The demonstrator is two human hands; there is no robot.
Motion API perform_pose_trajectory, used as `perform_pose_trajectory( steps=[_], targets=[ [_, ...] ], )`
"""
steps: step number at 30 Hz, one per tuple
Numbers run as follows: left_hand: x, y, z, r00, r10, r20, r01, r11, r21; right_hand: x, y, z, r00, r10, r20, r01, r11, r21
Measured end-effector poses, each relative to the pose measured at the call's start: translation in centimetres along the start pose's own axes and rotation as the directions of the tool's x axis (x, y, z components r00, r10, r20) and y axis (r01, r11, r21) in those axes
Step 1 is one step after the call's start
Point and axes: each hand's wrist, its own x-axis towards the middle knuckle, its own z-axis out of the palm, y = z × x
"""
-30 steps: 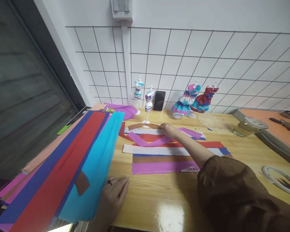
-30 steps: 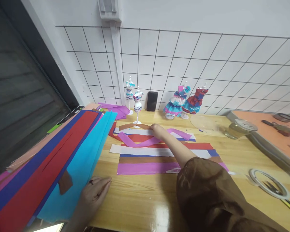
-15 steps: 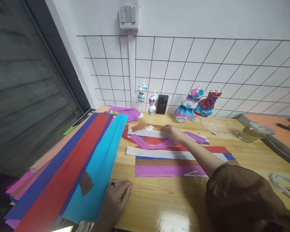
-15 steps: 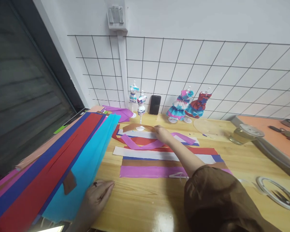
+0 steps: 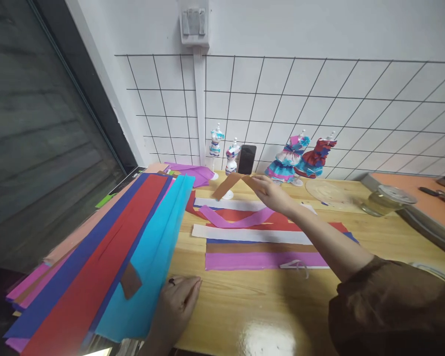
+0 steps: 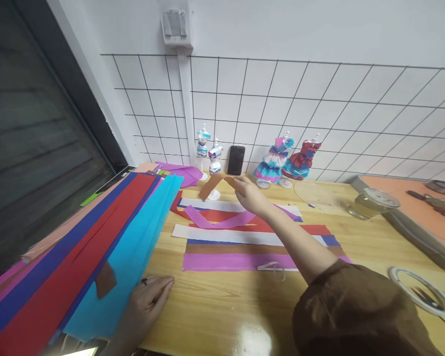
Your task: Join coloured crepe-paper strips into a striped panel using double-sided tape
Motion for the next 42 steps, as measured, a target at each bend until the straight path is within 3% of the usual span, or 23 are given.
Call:
perform_pose_trajectory(
  steps=[10,14,18,24,29,36,42],
  targets=[
    [0.1,-0.1,-0.2,0.998,-0.057,0.006,0.057,0.998,-0.015,-3.5,-7.4,-8.5,0.992,-0.119,-0.049,0.109,0.980,-0.166],
    [0.2,0.1,-0.2,0.997,-0.071,0.015,0.071,0.997,0.011,-4.6,-8.6,-10.5,0.984,-0.158,-0.078,0.138,0.968,-0.208],
    [0.3,0.1,-0.2,0.996,-0.077,0.036,0.076,0.997,0.026,-4.8,-8.3,-10.7,0.984,-0.156,-0.088,0.134,0.966,-0.222],
    [0.1,-0.4,-0.1,0.999,-0.037,-0.027,0.038,0.998,0.043,-4.6,-8.3,-10.1,0.985,-0.160,-0.059,0.147,0.972,-0.183],
    [0.2,-0.4,-0.2,0.998,-0.058,-0.021,0.058,0.997,0.040,-4.3,-9.3,-11.3,0.980,-0.174,-0.095,0.160,0.978,-0.133],
    [-0.1,-0.9,0.2,0.994,-0.086,-0.064,0.089,0.995,0.044,-5.1,-10.4,-12.2,0.946,-0.109,-0.304,0.155,0.979,0.132],
    [-0.4,-0.8,0.1,0.975,-0.219,-0.046,0.218,0.976,-0.021,-7.4,-14.2,-11.4,0.957,-0.011,-0.291,0.140,0.895,0.423]
  ],
)
